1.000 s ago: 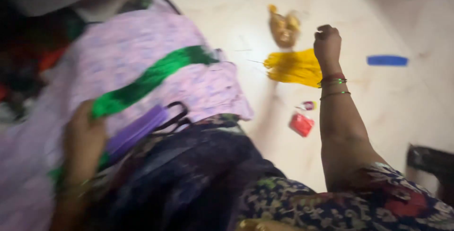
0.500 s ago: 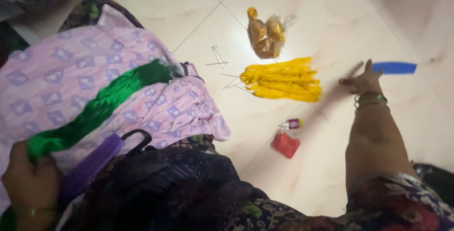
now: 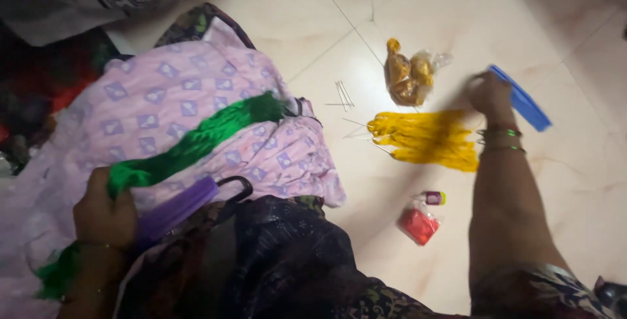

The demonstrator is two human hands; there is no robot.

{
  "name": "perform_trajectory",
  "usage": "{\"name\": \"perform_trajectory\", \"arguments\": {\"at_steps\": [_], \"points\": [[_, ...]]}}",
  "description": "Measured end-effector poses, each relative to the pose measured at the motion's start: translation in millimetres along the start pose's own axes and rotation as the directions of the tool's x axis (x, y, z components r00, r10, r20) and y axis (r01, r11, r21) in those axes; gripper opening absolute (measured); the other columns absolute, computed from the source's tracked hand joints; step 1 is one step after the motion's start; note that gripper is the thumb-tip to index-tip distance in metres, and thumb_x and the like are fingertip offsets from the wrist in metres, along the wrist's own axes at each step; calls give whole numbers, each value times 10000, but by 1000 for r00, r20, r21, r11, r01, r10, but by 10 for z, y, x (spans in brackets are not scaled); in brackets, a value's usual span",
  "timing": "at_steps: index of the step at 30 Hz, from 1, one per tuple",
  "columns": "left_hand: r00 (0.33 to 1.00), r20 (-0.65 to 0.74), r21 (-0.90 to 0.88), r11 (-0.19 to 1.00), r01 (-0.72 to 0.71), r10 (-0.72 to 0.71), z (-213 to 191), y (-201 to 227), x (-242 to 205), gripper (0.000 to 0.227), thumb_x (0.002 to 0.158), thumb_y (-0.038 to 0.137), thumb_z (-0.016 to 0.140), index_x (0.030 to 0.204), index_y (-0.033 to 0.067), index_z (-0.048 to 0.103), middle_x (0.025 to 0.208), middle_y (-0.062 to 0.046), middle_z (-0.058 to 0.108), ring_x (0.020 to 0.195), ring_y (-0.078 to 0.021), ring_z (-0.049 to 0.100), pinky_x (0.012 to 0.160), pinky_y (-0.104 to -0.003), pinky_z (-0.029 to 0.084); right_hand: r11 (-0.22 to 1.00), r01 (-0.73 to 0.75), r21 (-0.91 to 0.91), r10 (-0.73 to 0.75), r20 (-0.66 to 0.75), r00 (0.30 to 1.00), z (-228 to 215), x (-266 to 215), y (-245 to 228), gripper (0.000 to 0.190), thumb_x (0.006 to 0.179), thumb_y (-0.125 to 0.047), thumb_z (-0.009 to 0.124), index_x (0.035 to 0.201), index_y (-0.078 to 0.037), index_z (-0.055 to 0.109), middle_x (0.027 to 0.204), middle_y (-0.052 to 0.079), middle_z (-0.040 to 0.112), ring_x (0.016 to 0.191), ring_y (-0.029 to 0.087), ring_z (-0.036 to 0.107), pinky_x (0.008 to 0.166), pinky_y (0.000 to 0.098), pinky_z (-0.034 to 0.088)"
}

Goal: The person is crafting green ribbon-like decorations, using a comb and scissors to shape and cut the material.

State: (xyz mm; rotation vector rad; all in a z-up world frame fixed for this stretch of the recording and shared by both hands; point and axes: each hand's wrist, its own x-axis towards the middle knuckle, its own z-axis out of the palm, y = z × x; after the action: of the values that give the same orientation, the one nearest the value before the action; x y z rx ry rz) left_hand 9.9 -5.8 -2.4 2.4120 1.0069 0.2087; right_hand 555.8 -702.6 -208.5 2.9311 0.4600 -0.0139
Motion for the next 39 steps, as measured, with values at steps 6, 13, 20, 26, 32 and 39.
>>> {"name": "perform_trajectory", "arguments": {"at_steps": [6,13,20,26,32,39], "points": [[997,48,-48,997,68,-65,-33,5,-16,260,985,147,588,1241,119,621,908,-253,677,869,-454,684,768,-525,529,832,141,536,-49,-183,982,-1092,660,-1395,378,954,-184,638,1314,-69,640,1229,233,696,1164,424,652,977,479,528],[999,-9,-124,991,-53,52,0,-137,41,227,991,148,573,1215,113,594,978,-266,667,929,-487,655,757,-536,516,951,119,286,-99,-86,991,-486,1290,-1244,311,1015,-319,724,1186,-59,728,1129,267,732,1117,448,672,991,497,531],[999,12,-152,988,39,-38,-102,19,58,277,948,116,576,1225,109,597,964,-275,674,912,-486,657,737,-533,519,956,249,153,-251,-3,968,-1091,1075,-1268,281,845,-283,794,993,-53,728,972,231,716,927,380,694,832,448,564],[957,-244,-335,913,-234,156,-518,280,67,342,913,-19,449,1196,69,620,1077,-178,701,1030,-343,715,918,-429,552,179,171,969,199,-206,958,-1981,-241,-2037,181,1051,63,534,1219,71,466,1094,112,564,928,228,634,883,450,615],[896,-337,-380,829,-410,288,-624,357,73,317,987,-49,504,1254,14,662,1153,-140,701,1076,-297,701,957,-372,538,-467,194,863,255,-78,964,-3024,-1195,-3140,447,1058,-33,625,1400,-141,358,1024,114,621,897,243,710,836,411,667],[987,142,-988,68,137,73,-791,547,-83,352,1001,69,462,1328,42,592,1282,-37,719,569,-41,368,469,-190,310,235,299,925,-55,-294,954,-2861,-1577,-4416,264,1129,-228,508,1348,-89,463,982,145,659,779,344,693,672,468,580]]}}
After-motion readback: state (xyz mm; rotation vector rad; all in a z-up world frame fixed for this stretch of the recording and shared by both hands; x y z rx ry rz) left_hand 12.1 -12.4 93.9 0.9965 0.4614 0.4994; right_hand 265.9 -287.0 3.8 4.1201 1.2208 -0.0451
